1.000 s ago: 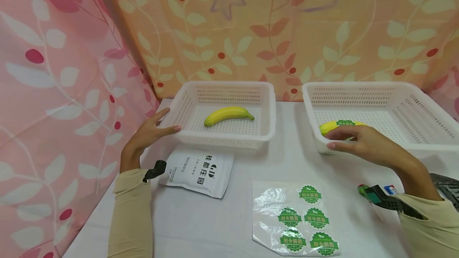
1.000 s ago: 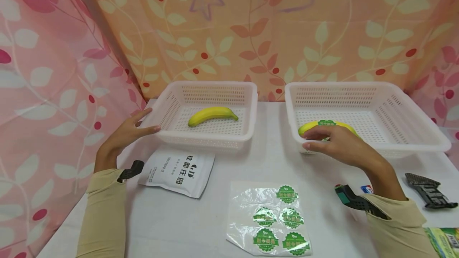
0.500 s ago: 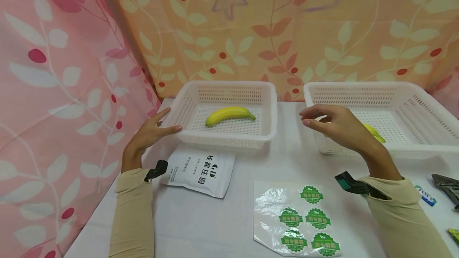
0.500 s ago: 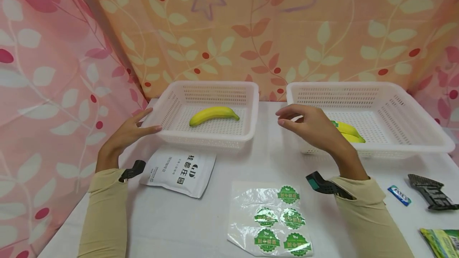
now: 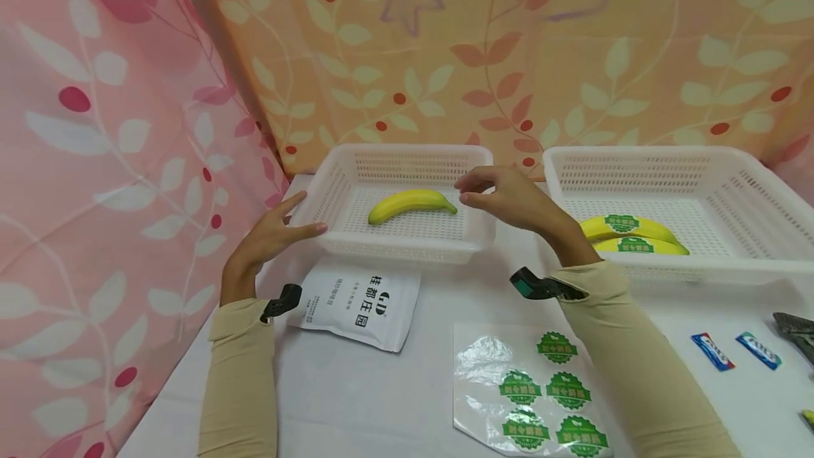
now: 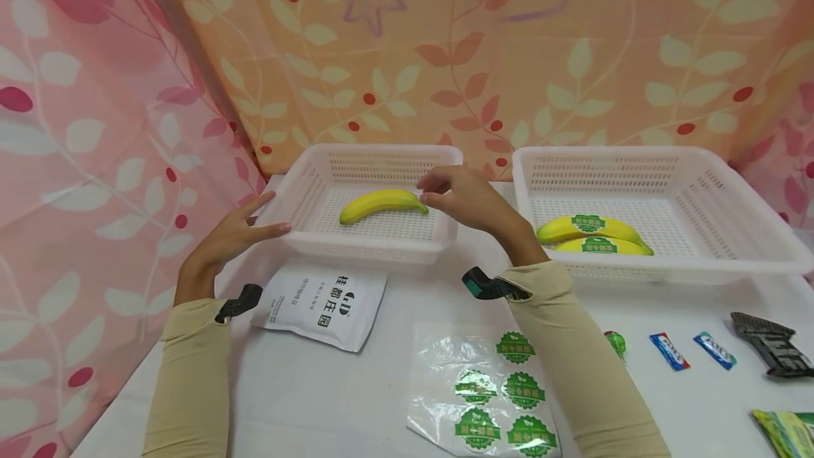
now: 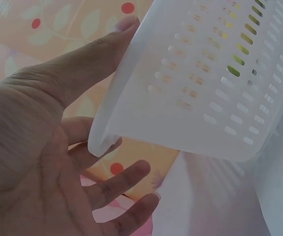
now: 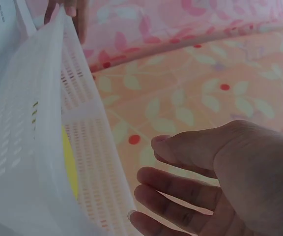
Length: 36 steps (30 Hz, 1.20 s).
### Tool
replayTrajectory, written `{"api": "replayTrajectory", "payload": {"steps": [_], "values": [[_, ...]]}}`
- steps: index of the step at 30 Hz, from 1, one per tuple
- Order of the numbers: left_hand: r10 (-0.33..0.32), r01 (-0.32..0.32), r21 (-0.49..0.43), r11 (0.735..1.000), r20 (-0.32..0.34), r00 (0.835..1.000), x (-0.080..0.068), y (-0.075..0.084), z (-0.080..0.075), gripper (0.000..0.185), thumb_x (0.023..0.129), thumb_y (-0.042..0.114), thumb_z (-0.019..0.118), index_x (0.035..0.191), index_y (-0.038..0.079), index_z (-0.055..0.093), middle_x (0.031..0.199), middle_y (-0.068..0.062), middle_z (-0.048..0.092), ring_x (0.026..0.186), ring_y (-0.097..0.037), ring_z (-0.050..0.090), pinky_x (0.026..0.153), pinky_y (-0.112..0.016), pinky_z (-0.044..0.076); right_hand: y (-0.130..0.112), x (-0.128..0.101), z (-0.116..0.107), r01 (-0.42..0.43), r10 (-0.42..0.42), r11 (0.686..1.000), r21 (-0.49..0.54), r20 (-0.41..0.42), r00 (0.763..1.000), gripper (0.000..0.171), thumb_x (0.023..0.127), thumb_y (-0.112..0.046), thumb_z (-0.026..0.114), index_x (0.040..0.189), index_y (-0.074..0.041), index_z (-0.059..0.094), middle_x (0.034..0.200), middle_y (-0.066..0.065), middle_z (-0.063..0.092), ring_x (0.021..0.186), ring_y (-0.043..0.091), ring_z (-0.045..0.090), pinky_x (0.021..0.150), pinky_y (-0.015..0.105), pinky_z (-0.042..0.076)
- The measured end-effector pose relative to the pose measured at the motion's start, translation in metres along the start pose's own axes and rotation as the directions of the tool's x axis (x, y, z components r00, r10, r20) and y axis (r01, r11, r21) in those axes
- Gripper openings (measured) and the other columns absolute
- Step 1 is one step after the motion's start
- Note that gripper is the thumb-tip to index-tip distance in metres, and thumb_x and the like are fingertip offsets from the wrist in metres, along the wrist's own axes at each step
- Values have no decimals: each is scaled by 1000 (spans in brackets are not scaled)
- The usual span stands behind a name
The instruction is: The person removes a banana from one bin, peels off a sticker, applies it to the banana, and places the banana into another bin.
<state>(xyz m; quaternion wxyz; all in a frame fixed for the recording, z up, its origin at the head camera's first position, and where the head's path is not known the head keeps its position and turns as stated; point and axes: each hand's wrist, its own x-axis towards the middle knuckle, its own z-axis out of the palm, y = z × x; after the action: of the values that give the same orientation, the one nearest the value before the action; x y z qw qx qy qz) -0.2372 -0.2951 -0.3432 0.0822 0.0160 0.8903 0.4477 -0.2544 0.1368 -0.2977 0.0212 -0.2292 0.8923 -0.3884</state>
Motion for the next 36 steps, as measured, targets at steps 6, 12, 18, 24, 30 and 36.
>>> {"api": "replayTrajectory", "payload": {"steps": [6,12,18,24,30,36], "values": [[4,-4,-8,1000,-4,1000,1,-2,0,108,92,51,80,172,31,10,159,-23,41,138,-44,44,116,-69,34,-9,33,16,-47,49,999,-22,80,996,38,102,-24,68,136,-7,68,130,14,69,122,32,63,105,51,54],[-9,9,-9,1000,-3,1000,2,-3,0,109,91,51,81,172,32,10,159,-23,40,139,-44,43,117,-69,33,-10,56,29,-127,130,991,-30,144,981,46,101,-24,69,143,-4,62,137,19,65,126,36,61,107,52,53],[-6,6,-9,1000,-4,1000,1,-1,0,109,91,51,81,172,32,10,160,-22,39,139,-44,43,117,-70,33,-6,72,35,-206,199,978,10,214,956,53,103,-24,68,149,-2,55,144,22,61,127,37,62,107,50,54],[-22,22,-9,1000,-6,1000,0,1,1,111,90,52,82,171,34,9,161,-21,38,140,-45,43,118,-72,32,0,81,41,-340,309,938,71,275,910,61,104,-26,67,157,-5,46,158,17,50,136,35,54,113,51,49],[-24,23,-17,1000,-8,1000,2,1,2,107,92,47,81,171,36,9,161,-22,38,138,-45,45,118,-70,34,5,85,46,-390,355,918,75,284,890,67,104,-25,66,163,-7,39,165,14,41,141,34,48,118,53,44],[-40,40,-21,999,-13,999,2,-1,1,111,90,50,82,171,36,8,162,-22,37,139,-46,44,118,-71,33,11,90,54,-366,329,928,66,311,892,68,104,-26,65,164,-8,39,166,13,41,139,34,46,123,53,37]]}}
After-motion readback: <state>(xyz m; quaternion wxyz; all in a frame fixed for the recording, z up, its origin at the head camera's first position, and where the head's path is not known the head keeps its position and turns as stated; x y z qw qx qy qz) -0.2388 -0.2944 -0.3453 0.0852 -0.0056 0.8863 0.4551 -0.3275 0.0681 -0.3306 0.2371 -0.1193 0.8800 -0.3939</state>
